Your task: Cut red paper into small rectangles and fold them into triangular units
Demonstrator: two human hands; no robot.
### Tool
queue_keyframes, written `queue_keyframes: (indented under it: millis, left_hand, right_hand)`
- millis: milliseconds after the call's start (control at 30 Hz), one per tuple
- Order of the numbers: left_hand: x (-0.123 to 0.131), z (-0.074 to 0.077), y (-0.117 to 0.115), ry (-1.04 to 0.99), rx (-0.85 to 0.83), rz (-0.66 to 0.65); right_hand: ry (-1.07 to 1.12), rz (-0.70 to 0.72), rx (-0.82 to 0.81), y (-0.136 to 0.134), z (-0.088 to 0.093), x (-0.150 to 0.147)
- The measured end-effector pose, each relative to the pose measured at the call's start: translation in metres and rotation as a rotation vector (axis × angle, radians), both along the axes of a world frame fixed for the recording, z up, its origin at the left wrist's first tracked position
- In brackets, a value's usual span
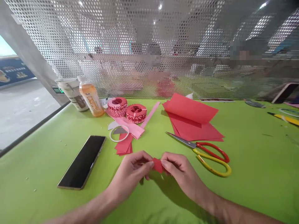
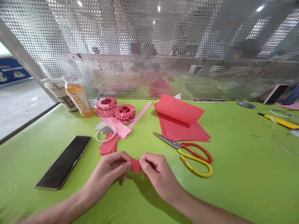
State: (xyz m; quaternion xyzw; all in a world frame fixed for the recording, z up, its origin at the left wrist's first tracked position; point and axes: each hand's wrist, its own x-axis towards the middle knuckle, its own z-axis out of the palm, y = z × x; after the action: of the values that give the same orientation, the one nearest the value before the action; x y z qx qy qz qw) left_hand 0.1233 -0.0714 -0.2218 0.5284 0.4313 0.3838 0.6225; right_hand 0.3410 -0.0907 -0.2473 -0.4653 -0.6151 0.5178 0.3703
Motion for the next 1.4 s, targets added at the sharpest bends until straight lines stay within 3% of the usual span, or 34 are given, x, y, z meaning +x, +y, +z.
queue_keyframes:
  millis: [133, 233, 367, 633, 800, 900, 1033, 1233, 1400]
  left_hand:
    - [0.001, -0.002, 0.001, -0.12, 0.009, 0.081]
    - [0.002, -0.001, 0.0, -0.162, 0.0, 0.075]
    - [0.003, 0.002, -0.001, -0.108, 0.02, 0.098]
    - [-0.001, -0.001, 0.002, -0.047, 0.066, 0.1]
    - [-0.007, 0.002, 0.005, 0.225, 0.423, 0.129]
    - [-0.007, 0.01, 0.0, 0.25, 0.578, 0.033]
    - [-0.001, 0.008, -0.007, 0.189, 0.449, -0.117]
    - [0.001, -0.002, 0.0, 0.049, 0.163, 0.089]
    - [-0.001, 0.003, 0.004, 0.058, 0.135, 0.191]
  right_hand:
    - [-0.011, -0.047, -0.002, -0.002, -0.003, -0.001]
    - [-0.029, -0.132, 0.134, -0.006, -0.002, -0.002]
    - [-0.031, -0.09, 0.264, -0.009, 0.001, -0.005]
    - [0.246, -0.105, -0.168, 0.005, -0.006, -0.003]
    - [0.424, -0.04, -0.307, 0.012, -0.005, -0.004]
    - [0.429, -0.034, -0.298, 0.009, -0.003, -0.008]
    - [0.409, -0.049, -0.249, 0.006, -0.002, -0.011]
    - [0.326, -0.144, -0.246, 0.005, -0.005, -0.008]
    - [0.241, -0.116, -0.179, 0.004, -0.003, -0.007]
